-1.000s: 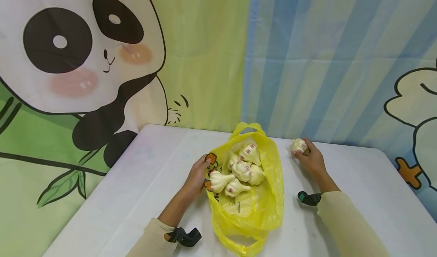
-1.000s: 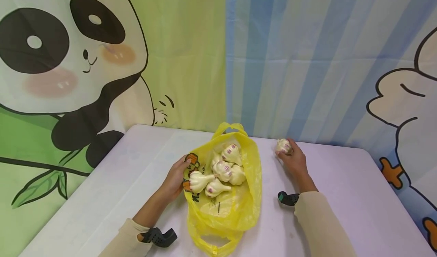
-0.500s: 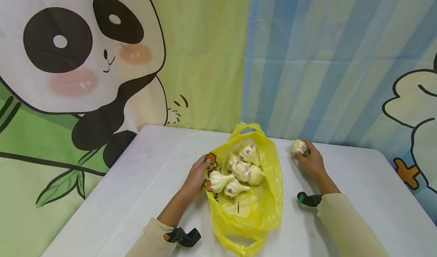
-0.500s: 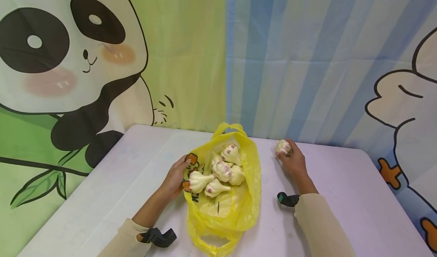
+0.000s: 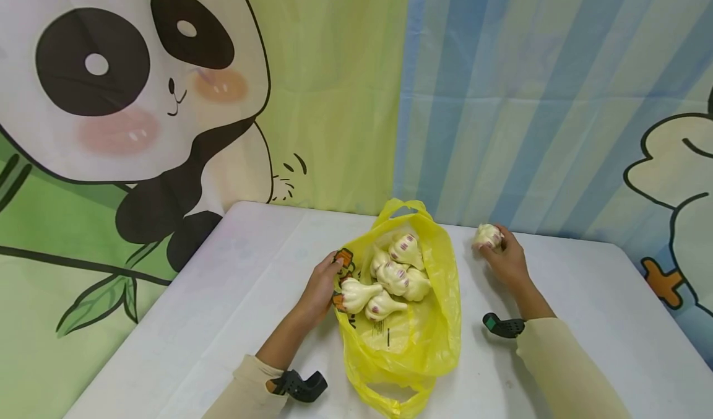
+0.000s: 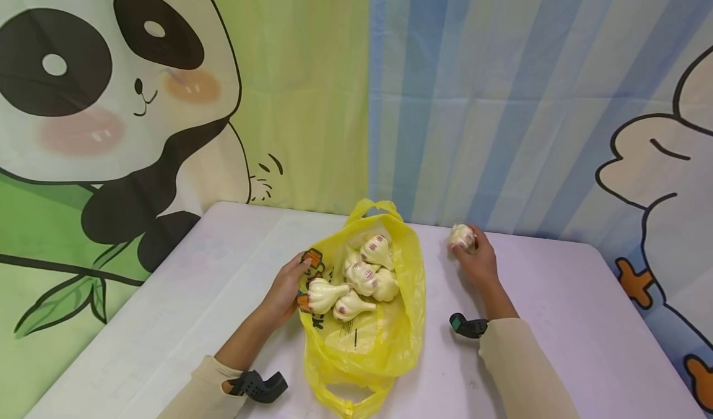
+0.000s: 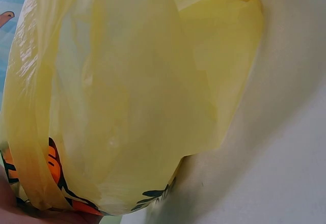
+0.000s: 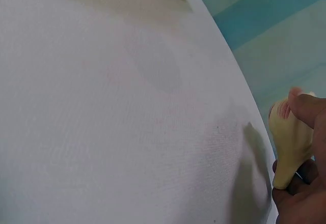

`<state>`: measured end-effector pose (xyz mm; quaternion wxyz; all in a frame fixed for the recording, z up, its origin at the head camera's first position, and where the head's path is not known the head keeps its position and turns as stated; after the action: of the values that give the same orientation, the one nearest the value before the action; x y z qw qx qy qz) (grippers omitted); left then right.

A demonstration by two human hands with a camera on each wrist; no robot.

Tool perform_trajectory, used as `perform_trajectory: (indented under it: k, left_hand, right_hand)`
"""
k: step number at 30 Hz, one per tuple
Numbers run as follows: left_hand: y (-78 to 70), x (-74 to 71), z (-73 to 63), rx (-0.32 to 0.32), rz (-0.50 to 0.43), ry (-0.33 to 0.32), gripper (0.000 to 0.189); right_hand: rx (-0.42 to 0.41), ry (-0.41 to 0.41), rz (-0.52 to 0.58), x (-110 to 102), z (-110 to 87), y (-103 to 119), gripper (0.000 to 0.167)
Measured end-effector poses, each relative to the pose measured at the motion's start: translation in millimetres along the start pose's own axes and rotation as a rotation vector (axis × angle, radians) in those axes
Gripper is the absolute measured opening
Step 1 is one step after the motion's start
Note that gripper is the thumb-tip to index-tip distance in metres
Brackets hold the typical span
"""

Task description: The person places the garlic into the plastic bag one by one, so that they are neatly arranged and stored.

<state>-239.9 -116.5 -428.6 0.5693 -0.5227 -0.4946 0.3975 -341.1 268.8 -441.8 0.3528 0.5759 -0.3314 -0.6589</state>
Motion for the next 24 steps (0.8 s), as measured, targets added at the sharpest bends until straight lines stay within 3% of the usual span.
perform_trajectory:
  k: [8,16,24]
  left_hand:
    - [-1.1,0.6,-0.2,0.011,0.010,0.000,0.049]
    - [-0.7,0.1,-0.5,-0.001,-0.003,0.000,0.050]
    - [0.4,-0.1,0.7,-0.007,0.007,0.004,0.053]
  right_hand:
    - [0.044,0.002,0.098,-1.1,-5.5,9.2,0.071]
    - [-0.033,-0.010,0.139,-3.2,-6.3,23.5,0.072]
    - [-0.034,-0.027,0.171,-5.5,-5.2,40.2,0.077]
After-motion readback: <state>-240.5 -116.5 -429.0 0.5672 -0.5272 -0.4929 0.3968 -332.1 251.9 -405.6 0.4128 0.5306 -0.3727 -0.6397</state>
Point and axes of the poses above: each hand's wrist, its own z-axis towards the middle knuckle, its own x-axis out of the palm, y = z × x, the point moved 5 cm from there along z, towards the middle knuckle, and after that the axes turned 4 degrees about y, right-handed, at the moved point
